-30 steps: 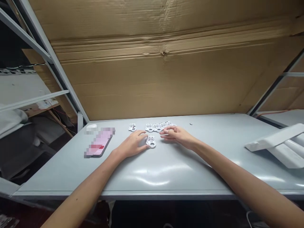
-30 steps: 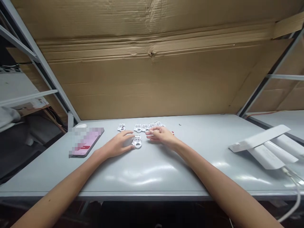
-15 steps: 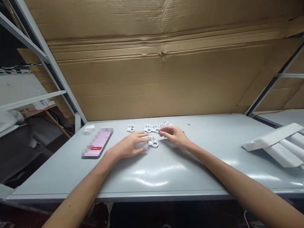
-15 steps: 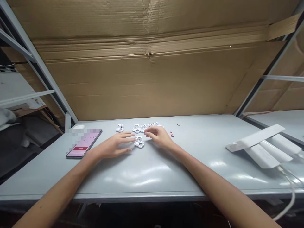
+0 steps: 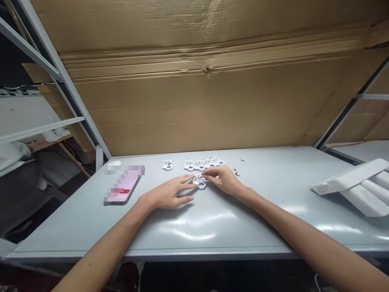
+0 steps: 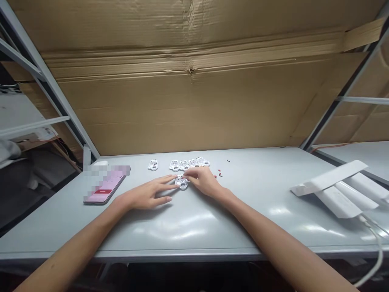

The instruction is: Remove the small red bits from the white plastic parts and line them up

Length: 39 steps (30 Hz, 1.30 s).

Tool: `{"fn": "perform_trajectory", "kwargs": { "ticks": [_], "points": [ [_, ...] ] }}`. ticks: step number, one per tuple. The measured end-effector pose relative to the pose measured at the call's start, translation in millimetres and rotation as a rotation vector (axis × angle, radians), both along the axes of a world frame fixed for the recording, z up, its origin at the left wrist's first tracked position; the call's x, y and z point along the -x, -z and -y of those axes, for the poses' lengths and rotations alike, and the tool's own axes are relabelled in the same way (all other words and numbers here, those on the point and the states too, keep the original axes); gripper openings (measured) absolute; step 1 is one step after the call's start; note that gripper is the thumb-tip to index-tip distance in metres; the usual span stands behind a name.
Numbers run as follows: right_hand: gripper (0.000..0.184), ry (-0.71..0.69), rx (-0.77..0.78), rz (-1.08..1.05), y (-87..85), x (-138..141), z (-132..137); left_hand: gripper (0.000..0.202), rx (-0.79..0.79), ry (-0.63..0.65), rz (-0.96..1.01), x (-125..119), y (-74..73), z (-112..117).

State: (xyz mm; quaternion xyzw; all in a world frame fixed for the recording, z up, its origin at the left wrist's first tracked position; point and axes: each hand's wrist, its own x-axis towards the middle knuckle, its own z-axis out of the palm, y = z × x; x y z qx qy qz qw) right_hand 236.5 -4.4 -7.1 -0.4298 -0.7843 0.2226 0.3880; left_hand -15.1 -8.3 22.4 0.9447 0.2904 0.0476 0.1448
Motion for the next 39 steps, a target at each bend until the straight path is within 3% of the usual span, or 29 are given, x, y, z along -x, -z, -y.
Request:
{"fn": "perform_trajectory", "kwargs": {
  "ticks": [4,11,31,39],
  "points": [
    [0.019,0.024,-0.060,0.123,5.0,-1,-2,0.046,-0.013,-0.005,0.060,-1,3.9,-1],
    [0.018,0.060,-0.164,0.103,12.6,2,-5,0.047,-0.018,-0.025,0.051,-2,4.0,-2],
    [0.017,0.040,-0.085,0.003,12.1,9,-7,0.050,-0.040,-0.016,0.047,-4,2.4,0],
    [0.017,-0.058,-0.121,0.090,11.1,3,-9,0.050,-0.039,-0.015,0.040,-4,3.4,-1]
  ]
}}
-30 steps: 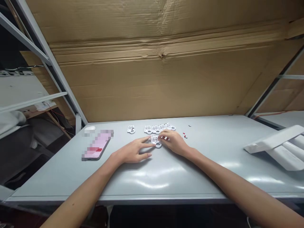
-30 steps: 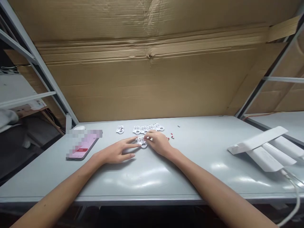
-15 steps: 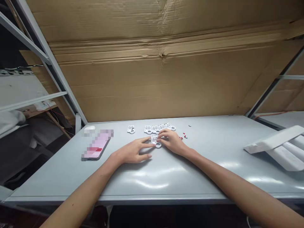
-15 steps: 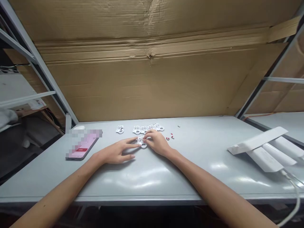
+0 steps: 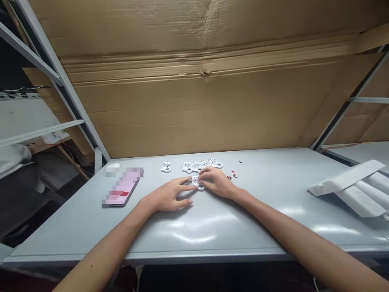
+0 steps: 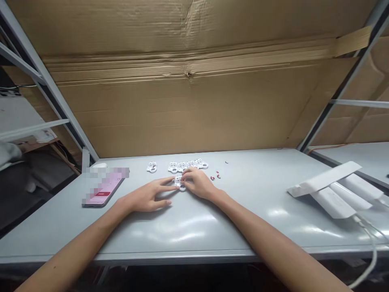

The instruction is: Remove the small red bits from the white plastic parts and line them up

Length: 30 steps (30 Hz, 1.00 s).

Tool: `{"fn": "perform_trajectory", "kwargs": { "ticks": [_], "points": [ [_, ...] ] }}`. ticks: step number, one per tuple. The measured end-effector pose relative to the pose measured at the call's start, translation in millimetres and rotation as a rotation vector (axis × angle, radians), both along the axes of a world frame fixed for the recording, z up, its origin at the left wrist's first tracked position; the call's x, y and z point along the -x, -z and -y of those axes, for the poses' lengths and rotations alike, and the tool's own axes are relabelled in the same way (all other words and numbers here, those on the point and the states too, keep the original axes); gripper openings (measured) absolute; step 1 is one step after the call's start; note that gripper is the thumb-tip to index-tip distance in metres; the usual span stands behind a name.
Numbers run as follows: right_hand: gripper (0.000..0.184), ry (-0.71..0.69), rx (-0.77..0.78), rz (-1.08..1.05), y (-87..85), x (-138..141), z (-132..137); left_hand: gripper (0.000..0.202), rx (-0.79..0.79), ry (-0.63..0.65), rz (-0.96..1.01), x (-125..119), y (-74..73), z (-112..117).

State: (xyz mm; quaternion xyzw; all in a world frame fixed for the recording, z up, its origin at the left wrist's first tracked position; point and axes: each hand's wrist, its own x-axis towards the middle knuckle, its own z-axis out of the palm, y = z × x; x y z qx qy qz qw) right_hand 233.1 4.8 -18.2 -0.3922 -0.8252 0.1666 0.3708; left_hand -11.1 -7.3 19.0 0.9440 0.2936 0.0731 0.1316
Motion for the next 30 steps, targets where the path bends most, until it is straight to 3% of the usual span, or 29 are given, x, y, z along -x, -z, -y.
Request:
{"fn": "perform_trajectory", "kwargs": {
  "ticks": [9,14,19,24,30],
  "points": [
    [0.028,-0.122,-0.019,0.191,-19.9,-14,10,0.053,0.010,-0.003,-0.015,3,1.9,0],
    [0.035,-0.145,-0.018,0.292,-19.1,-17,11,0.049,-0.062,-0.015,0.058,1,5.0,-3],
    [0.036,-0.133,0.023,0.270,-15.7,-8,14,0.051,-0.163,-0.177,0.151,-2,11.0,-6],
    [0.037,-0.189,0.038,0.286,-16.7,6,23,0.031,-0.201,-0.169,0.163,-4,12.3,-6],
    [0.050,-0.166,0.083,0.368,-18.2,6,27,0.025,-0.240,-0.237,0.146,0,9.6,-12]
  ]
}}
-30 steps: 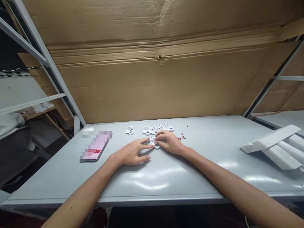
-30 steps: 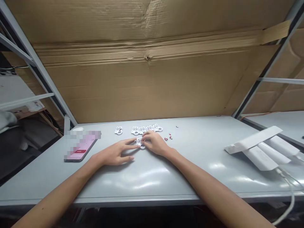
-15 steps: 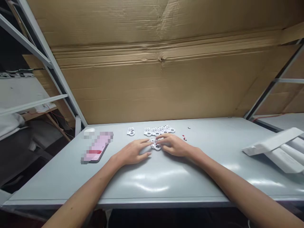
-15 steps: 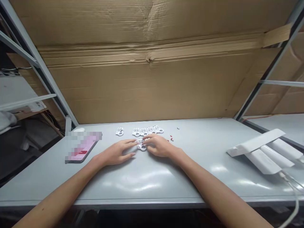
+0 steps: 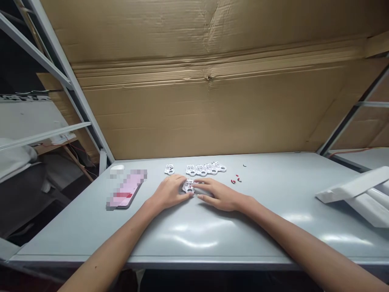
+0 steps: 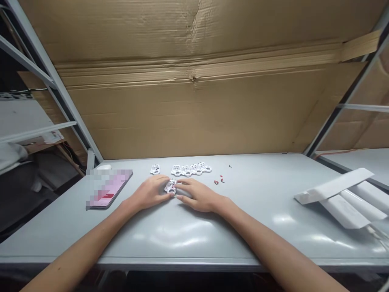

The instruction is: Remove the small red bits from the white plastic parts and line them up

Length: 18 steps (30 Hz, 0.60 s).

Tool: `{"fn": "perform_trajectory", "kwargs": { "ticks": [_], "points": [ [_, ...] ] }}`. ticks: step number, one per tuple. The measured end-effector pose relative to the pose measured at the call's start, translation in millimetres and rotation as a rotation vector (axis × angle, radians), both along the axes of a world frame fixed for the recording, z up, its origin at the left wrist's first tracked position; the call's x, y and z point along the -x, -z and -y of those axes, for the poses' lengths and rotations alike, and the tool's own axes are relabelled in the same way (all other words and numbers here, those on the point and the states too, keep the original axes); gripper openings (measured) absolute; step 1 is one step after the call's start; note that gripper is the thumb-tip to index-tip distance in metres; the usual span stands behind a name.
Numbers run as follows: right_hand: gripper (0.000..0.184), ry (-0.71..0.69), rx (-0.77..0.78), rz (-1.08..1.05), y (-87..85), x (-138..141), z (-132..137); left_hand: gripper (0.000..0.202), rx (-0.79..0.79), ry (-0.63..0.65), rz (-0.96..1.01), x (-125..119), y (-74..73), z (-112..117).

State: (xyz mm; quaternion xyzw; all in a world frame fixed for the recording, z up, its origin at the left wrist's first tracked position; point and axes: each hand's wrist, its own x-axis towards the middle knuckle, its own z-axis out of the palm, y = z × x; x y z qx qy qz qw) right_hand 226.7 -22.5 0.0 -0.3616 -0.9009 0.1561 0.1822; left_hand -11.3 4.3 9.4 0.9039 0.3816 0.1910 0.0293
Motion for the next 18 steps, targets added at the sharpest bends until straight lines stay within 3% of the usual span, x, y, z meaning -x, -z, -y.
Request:
{"fn": "perform_trajectory", "kwargs": {
  "ticks": [5,10,14,18],
  "points": [
    [0.045,0.028,-0.070,0.012,4.5,-2,-6,0.026,-0.070,-0.129,-0.066,12,3.1,-16],
    [0.038,0.012,-0.117,-0.008,2.8,-1,-5,0.044,-0.198,-0.251,-0.042,16,10.8,-25],
    [0.036,0.011,-0.132,0.005,1.8,-1,-4,0.020,-0.147,-0.132,-0.074,13,4.3,-16],
    [0.037,0.018,-0.129,0.012,1.6,-1,-4,0.021,-0.027,-0.044,-0.141,10,-2.0,-4]
  ]
}}
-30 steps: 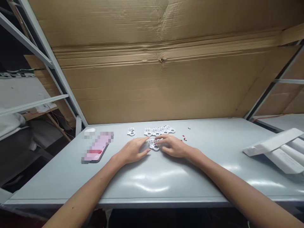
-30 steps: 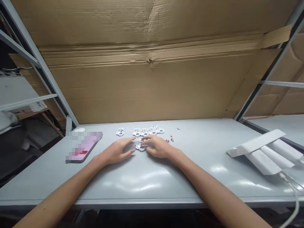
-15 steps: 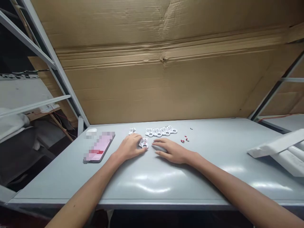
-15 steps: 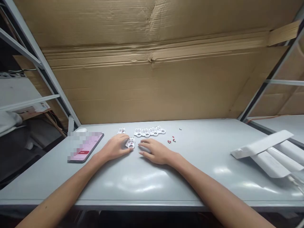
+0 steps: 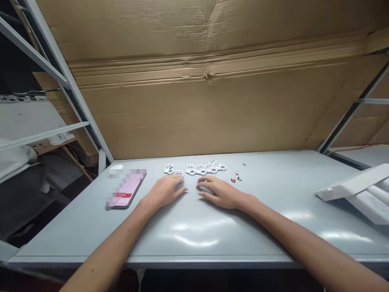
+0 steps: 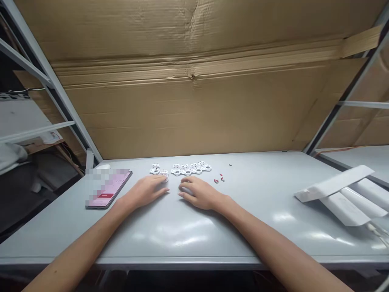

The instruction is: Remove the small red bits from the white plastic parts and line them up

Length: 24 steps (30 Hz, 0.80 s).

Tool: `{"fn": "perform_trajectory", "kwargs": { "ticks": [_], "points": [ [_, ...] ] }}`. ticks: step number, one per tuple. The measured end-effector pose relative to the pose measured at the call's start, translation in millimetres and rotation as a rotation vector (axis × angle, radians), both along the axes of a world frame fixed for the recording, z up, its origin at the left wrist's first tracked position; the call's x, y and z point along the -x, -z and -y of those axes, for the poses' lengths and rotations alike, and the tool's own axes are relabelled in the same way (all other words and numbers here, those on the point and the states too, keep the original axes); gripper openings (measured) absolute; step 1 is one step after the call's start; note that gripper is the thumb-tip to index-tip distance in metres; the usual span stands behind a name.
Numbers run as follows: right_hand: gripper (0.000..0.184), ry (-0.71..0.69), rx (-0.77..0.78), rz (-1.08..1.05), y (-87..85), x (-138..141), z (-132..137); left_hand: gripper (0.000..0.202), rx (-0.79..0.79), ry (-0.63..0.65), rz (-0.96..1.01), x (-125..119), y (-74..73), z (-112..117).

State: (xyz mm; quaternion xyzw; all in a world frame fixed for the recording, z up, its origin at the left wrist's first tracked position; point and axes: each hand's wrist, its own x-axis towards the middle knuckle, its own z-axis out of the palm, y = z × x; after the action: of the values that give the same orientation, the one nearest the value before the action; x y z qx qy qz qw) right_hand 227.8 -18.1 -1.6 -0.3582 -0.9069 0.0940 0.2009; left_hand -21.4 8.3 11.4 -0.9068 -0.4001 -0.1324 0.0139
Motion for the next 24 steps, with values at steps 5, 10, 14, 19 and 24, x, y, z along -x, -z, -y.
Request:
{"fn": "perform_trajectory", "kwargs": {
  "ticks": [5,10,14,19,24],
  "points": [
    [0.035,-0.003,0.019,-0.022,-1.3,1,0,0.039,0.061,0.003,-0.020,2,0.9,-1],
    [0.035,-0.002,0.024,-0.015,-2.0,0,0,0.050,0.089,-0.025,-0.020,6,6.6,-15],
    [0.035,0.005,0.038,-0.033,-1.6,-1,0,0.052,0.091,-0.014,0.015,6,11.5,-23],
    [0.035,0.014,0.026,-0.032,-1.7,1,-1,0.056,0.017,-0.009,-0.005,-3,11.3,-18],
    [0.029,0.105,-0.042,-0.044,-10.2,-16,-10,0.066,0.072,0.081,-0.056,-15,10.4,-11]
  ]
}}
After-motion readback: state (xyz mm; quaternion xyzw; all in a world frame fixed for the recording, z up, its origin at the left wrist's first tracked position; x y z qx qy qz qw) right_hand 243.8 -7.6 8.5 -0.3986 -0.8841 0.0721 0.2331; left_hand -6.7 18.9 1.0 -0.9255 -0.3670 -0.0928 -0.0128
